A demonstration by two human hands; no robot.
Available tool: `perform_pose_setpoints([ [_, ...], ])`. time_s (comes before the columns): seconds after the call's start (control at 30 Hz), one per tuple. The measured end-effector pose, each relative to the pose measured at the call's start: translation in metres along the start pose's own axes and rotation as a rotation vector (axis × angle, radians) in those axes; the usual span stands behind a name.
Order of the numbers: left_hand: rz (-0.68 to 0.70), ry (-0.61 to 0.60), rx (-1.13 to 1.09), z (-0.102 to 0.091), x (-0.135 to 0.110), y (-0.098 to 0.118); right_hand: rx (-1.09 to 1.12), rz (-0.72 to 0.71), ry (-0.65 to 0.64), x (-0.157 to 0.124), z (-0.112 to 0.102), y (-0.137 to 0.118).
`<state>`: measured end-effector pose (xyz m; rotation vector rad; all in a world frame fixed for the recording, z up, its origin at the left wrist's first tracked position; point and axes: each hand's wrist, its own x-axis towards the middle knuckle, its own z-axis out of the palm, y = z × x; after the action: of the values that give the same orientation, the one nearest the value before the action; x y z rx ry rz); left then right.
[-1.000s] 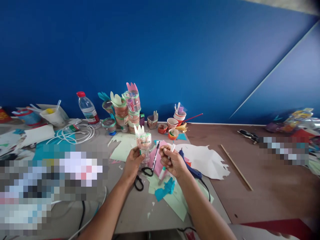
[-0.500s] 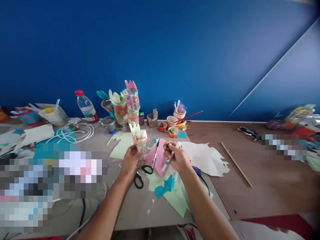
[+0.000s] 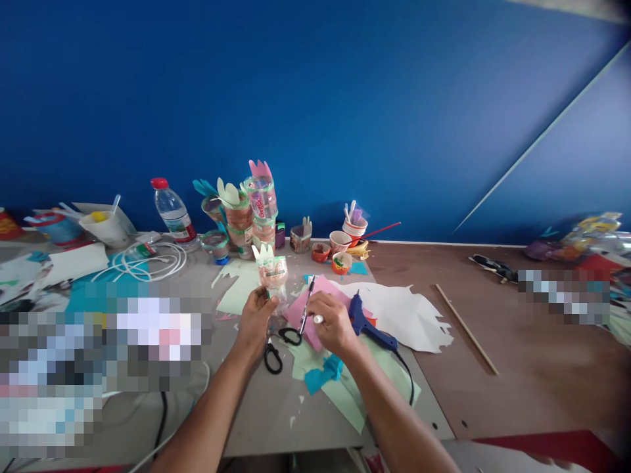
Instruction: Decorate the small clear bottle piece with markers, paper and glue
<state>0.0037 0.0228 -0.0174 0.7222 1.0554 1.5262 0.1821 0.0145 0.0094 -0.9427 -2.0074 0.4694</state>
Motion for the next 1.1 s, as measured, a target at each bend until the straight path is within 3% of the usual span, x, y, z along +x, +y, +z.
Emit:
perform_pose_setpoints([
  [0.13,0.007,-0.013,0.006,0.000,-0.002,0.001,-0.129,-0.002,-0.147,0.001,0.001,0.000],
  [0.37,0.023,-0.016,-0.018,-0.005,0.003,-0.002,-0.429,0.145,-0.379,0.004,-0.007,-0.002],
  [0.6,0.037,-0.007,-0.002,-0.008,0.006,-0.007,-0.389,0.251,-0.642,-0.007,-0.019,-0.010],
  [0.7,0.023,-0.016,-0.024,-0.006,0.003,-0.005,-0.307,0.274,-0.593,-0.001,-0.021,-0.010],
  [0.87,0.012,0.004,-0.005,-0.003,-0.002,0.000,-0.363,0.333,-0.354,0.015,-0.014,-0.007],
  [1.1,0.024,-0.026,-0.010,-0.006,0.004,-0.002,-0.559,0.290,-0.477,0.017,0.007,0.002],
])
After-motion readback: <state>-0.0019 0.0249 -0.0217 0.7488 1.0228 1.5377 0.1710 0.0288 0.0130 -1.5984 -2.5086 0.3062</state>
